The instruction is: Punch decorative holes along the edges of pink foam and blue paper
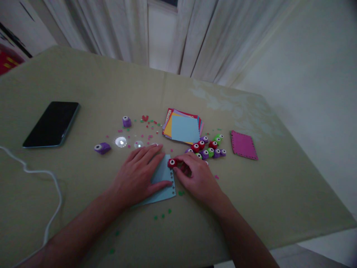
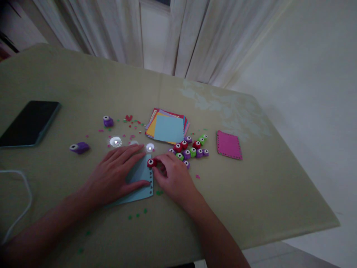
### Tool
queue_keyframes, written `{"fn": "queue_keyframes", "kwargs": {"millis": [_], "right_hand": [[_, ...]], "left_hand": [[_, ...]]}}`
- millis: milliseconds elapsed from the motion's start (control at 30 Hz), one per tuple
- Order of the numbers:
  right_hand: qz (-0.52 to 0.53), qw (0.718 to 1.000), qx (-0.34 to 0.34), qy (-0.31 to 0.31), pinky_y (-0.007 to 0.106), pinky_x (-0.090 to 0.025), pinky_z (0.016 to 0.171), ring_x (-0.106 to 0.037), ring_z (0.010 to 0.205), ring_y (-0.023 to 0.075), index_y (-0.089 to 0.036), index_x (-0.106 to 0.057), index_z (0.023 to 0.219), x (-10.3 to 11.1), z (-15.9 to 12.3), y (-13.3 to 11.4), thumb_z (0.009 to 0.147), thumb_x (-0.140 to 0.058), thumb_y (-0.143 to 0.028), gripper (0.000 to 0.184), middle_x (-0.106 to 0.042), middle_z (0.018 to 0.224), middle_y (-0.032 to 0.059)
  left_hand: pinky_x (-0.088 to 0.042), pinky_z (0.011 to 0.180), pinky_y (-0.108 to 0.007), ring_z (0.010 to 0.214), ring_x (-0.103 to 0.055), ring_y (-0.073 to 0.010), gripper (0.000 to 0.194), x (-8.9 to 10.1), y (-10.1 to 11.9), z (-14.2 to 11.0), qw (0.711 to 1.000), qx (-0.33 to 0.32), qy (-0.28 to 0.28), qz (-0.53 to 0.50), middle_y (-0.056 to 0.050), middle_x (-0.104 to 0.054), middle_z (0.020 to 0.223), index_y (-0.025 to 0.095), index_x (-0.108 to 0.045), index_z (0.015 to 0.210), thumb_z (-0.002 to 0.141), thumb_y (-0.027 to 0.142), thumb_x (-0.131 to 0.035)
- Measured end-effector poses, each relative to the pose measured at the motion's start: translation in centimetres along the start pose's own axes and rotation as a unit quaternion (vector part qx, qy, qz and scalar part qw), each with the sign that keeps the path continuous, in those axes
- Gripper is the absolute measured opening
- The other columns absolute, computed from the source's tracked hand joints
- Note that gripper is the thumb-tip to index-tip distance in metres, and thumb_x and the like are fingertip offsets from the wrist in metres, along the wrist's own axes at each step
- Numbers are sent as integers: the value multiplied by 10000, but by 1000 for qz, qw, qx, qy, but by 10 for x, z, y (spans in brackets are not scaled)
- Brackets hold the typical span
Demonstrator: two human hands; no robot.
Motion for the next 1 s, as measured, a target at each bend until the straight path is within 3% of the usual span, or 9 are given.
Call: {"fn": "queue_keyframes", "kwargs": {"millis": [200,367,633,1000], "right_hand": [[-7,1000,9,-2,321,-542,859,-677,955,203,-203,-726,1134,1,0,-1,956,-738,-131,192,-702,1097,58],[1,1000,1,-5,302,-539,784,-663,869,182,-195,-728,1100,2,0,-1,942,-734,-126,172,-687,1057,54],[5,1000,-2,-13,298,-541,751,-650,816,168,-193,-723,1092,3,-1,0,933,-718,-118,176,-671,1050,49],[-31,999,-8,14,330,-554,807,-688,887,203,-201,-737,1102,5,0,2,957,-714,-152,154,-707,1065,65]], "left_hand": [[-444,1182,-572,1420,-561,-402,740,-1,1,0,1000,-12,-2,1,-176,-587,1580,194,-613,1484,945,693,-704],[-434,1170,-585,1406,-568,-419,795,4,3,1,1000,-7,10,24,-195,-588,1576,167,-574,1522,927,667,-743],[-459,1125,-585,1325,-617,-413,701,8,2,2,1000,5,13,14,-176,-638,1511,191,-657,1410,893,642,-803],[-443,1142,-589,1359,-566,-385,650,2,-3,0,1000,5,-18,-16,-153,-606,1544,218,-664,1439,945,631,-752]]}}
Point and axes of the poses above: each hand's wrist, its own z-axis towards the middle knuckle, its own x-axis out of the back of the hand, y = z × x, the point moved 3 cm from there along z, towards the middle knuckle
